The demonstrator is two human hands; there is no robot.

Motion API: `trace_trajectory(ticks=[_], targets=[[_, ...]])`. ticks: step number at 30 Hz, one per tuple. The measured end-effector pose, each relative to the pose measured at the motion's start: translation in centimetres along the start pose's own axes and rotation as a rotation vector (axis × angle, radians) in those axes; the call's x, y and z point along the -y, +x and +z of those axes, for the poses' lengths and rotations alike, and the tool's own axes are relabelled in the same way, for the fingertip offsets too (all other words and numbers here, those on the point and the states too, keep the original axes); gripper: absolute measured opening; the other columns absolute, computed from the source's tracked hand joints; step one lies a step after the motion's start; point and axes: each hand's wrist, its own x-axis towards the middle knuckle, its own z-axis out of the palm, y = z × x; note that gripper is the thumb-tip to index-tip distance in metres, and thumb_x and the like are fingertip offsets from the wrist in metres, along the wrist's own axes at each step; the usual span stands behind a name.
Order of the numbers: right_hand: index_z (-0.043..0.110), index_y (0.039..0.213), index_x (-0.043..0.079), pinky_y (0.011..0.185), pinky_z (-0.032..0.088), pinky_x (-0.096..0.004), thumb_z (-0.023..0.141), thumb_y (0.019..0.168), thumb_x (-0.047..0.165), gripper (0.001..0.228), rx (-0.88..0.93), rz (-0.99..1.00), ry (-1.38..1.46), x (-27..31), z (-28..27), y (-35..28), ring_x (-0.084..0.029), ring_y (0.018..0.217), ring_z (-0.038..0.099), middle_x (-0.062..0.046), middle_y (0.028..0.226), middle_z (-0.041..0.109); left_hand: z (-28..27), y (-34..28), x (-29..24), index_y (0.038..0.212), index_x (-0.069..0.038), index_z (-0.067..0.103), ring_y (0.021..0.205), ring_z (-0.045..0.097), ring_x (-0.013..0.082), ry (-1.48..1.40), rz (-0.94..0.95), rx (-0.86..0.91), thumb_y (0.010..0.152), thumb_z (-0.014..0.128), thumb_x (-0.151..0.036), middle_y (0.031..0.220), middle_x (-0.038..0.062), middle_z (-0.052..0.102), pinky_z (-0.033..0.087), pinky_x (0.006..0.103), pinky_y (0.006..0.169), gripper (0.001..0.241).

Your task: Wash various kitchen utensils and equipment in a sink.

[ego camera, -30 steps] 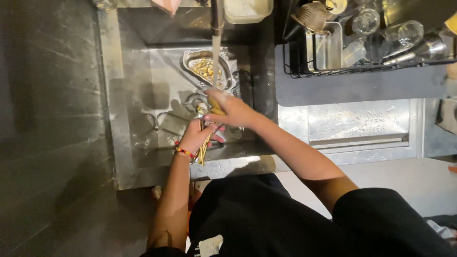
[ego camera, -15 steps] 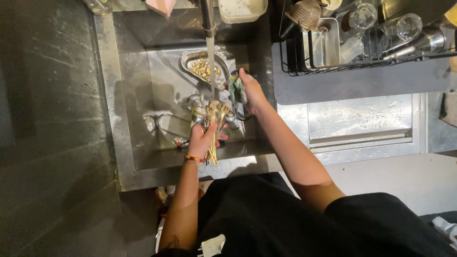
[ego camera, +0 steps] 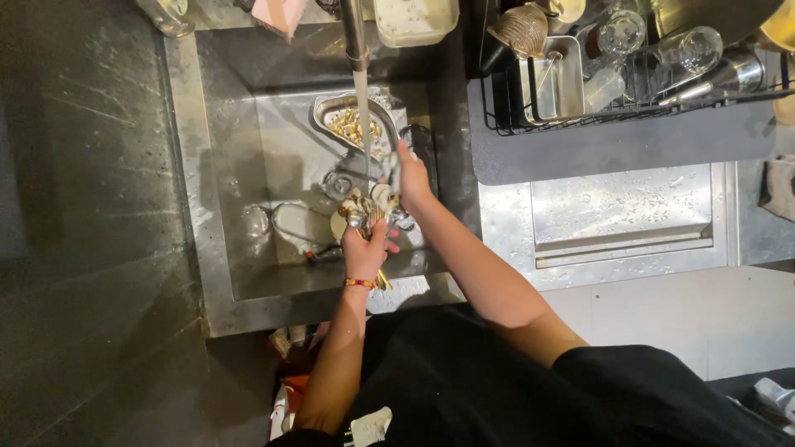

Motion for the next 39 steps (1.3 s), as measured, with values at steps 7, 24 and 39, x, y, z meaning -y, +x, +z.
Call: trace_trajectory(ticks=[7, 24, 39], targets=[[0.062, 0.108, 0.007, 0.078, 0.060, -0.043, 0.051, 0.104, 0.044, 0.039, 0.424, 0.074, 0.400, 9.0, -1.8, -3.4, -0.031, 0.082, 0.073, -0.015, 0.089, 0.073, -3.2, 1.0, -0.3, 0.109, 0.003, 0.067, 0.049, 0.064, 0.0108, 0.099, 0.079, 0.136, 0.099, 0.066, -0.018, 0.082, 0.011, 0.076, 0.040, 0.0226, 0.039, 0.023], [0.068, 0.108, 0.005, 0.080, 0.061, -0.045, 0.049, 0.096, 0.061, 0.060, 0.271, 0.496, 0.458, 4.7, 0.6, -1.3, -0.029, 0.085, 0.074, -0.014, 0.090, 0.074, -4.7, 1.7, -0.3, 0.106, -0.001, 0.070, 0.051, 0.069, 0.0105, 0.138, 0.134, 0.066, 0.104, 0.056, -0.026, 0.089, 0.008, 0.079, 0.044, 0.0231, 0.040, 0.029], [0.072, 0.101, 0.003, 0.073, 0.057, -0.045, 0.049, 0.100, 0.063, 0.065, 0.008, 0.233, 0.106, 3.9, 0.9, 1.6, -0.028, 0.074, 0.072, -0.014, 0.084, 0.075, -1.1, 3.5, -0.6, 0.111, -0.003, 0.065, 0.042, 0.054, 0.0108, -0.019, 0.064, -0.071, 0.099, 0.063, -0.017, 0.079, 0.010, 0.074, 0.038, 0.0244, 0.037, 0.020]])
